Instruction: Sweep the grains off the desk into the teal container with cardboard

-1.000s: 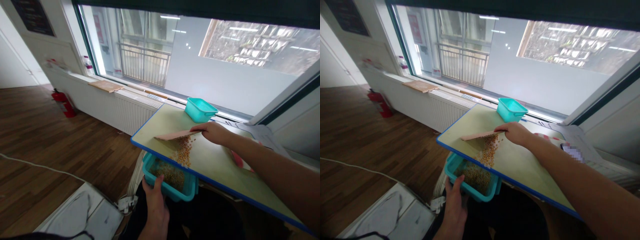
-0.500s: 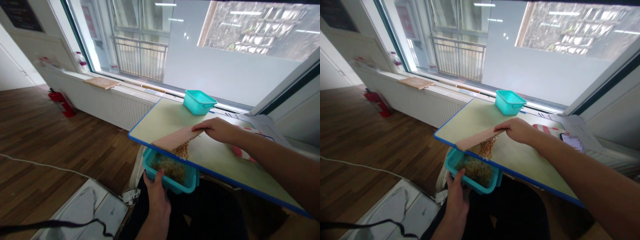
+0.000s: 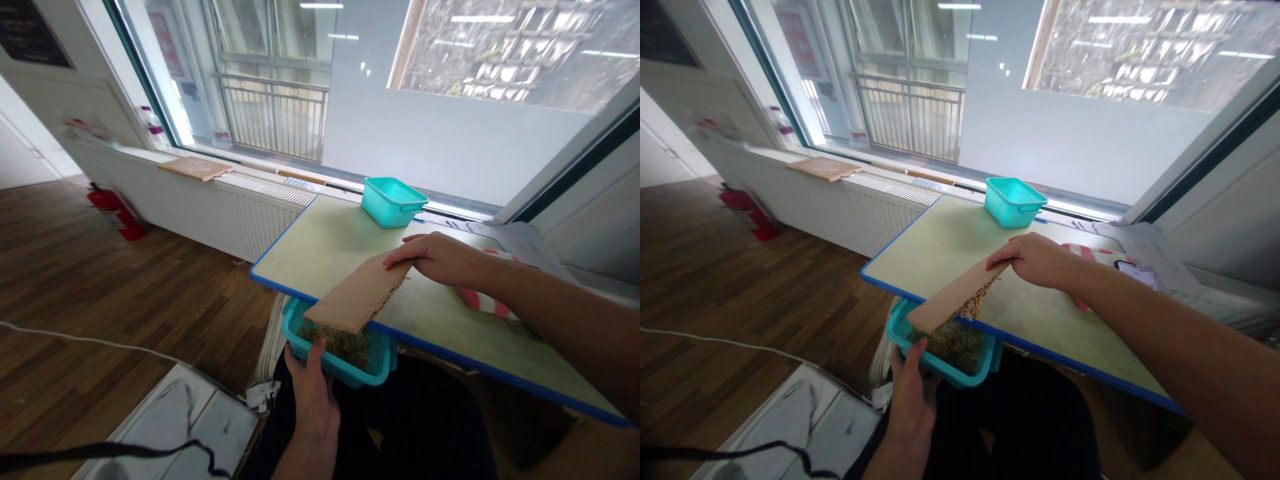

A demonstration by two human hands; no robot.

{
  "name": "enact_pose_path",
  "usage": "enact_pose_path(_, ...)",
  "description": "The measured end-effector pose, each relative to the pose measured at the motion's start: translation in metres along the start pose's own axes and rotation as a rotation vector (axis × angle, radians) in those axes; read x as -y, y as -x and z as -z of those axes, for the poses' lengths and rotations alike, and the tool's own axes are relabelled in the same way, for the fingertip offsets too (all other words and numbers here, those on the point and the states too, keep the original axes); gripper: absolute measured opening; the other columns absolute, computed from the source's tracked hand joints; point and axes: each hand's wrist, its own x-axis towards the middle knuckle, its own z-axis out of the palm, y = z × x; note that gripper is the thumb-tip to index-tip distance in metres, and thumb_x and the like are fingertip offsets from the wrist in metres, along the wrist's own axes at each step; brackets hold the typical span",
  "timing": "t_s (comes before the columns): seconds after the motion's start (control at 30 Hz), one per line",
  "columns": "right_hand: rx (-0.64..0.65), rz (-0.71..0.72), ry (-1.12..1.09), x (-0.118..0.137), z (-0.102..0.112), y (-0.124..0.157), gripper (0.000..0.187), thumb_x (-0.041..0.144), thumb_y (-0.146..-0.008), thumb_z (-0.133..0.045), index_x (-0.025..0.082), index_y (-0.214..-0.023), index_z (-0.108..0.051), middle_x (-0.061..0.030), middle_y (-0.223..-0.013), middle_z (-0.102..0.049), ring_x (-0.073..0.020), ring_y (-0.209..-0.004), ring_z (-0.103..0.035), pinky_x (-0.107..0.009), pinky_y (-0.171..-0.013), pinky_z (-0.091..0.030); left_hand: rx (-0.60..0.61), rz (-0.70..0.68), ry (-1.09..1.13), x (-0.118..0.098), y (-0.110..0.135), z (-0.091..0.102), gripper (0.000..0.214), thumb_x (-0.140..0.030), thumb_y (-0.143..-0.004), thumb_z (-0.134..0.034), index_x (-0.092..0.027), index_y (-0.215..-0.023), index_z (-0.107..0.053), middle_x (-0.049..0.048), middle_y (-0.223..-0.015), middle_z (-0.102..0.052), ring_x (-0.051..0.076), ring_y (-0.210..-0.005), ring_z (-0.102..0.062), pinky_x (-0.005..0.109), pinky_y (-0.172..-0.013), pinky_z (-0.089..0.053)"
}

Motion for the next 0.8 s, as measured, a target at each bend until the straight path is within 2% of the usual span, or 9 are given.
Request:
enact_pose_path(0.1, 0.001, 0.031, -0.021, -0.004, 0.0, 0.0, 0.054, 0.005, -0.072, -0.043, 0.036, -0.101, -0.077, 0.0087, -0.102, -0.075, -0.0151, -0.097, -0.068, -0.032, -0.097, -0.05, -0.007, 0.004, -0.005, 0.0, 0.0, 0.0, 0.073, -0.023, -0.078, -0.071, -0.037, -0.141, -0.038, 0.0061, -0.128, -0.062, 0.021, -0.094, -0.067, 0.036, -0.069, -0.059)
enact_pose_path(0.23, 0.008, 0.105, -0.04, -0.002, 0.004, -0.001, 0.052, 0.005, -0.073, -0.043, 0.035, -0.099, -0.077, 0.01, -0.101, -0.076, -0.0135, -0.098, -0.068, -0.035, -0.108, -0.042, -0.021, 0.014, -0.007, 0.001, 0.001, -0.001, 0.074, -0.022, -0.077, -0.071, -0.036, -0.141, -0.037, 0.0063, -0.126, -0.063, 0.02, -0.094, -0.067, 0.035, -0.072, -0.059)
enact_pose_path(0.33, -0.054, 0.101, -0.035, 0.006, 0.01, -0.002, 0.051, 0.006, -0.075, -0.043, 0.035, -0.1, -0.076, 0.0091, -0.101, -0.076, -0.0132, -0.102, -0.067, -0.035, -0.111, -0.039, -0.019, 0.027, -0.011, 0.001, 0.002, 0.0, 0.073, -0.022, -0.078, -0.072, -0.036, -0.14, -0.037, 0.0058, -0.121, -0.065, 0.021, -0.094, -0.068, 0.035, -0.073, -0.059)
enact_pose_path(0.5, -0.163, -0.039, -0.015, 0.017, 0.023, -0.001, 0.047, 0.011, -0.082, -0.042, 0.036, -0.104, -0.075, 0.007, -0.106, -0.075, -0.0145, -0.11, -0.064, -0.036, -0.108, -0.042, -0.009, 0.03, -0.024, 0.0, 0.003, 0.0, 0.07, -0.025, -0.079, -0.071, -0.037, -0.139, -0.038, 0.0055, -0.12, -0.064, 0.021, -0.095, -0.068, 0.035, -0.073, -0.059)
enact_pose_path(0.63, -0.193, -0.266, 0.104, 0.014, 0.029, 0.007, 0.047, 0.015, -0.083, -0.041, 0.032, -0.113, -0.073, 0.002, -0.106, -0.074, -0.0184, -0.1, -0.067, -0.037, -0.091, -0.049, -0.009, 0.042, -0.017, -0.001, 0.004, 0.0, 0.071, -0.023, -0.079, -0.07, -0.038, -0.14, -0.036, 0.005, -0.121, -0.064, 0.02, -0.096, -0.068, 0.035, -0.075, -0.059)
enact_pose_path(0.8, -0.18, -0.431, 0.326, 0.008, 0.029, 0.025, 0.043, 0.031, -0.089, -0.041, 0.023, -0.122, -0.067, -0.0068, -0.102, -0.073, -0.0258, -0.088, -0.066, -0.037, -0.073, -0.047, -0.004, 0.04, -0.013, 0.0, 0.003, 0.0, 0.073, -0.023, -0.08, -0.069, -0.036, -0.142, -0.033, 0.0059, -0.121, -0.063, 0.02, -0.095, -0.067, 0.034, -0.074, -0.058)
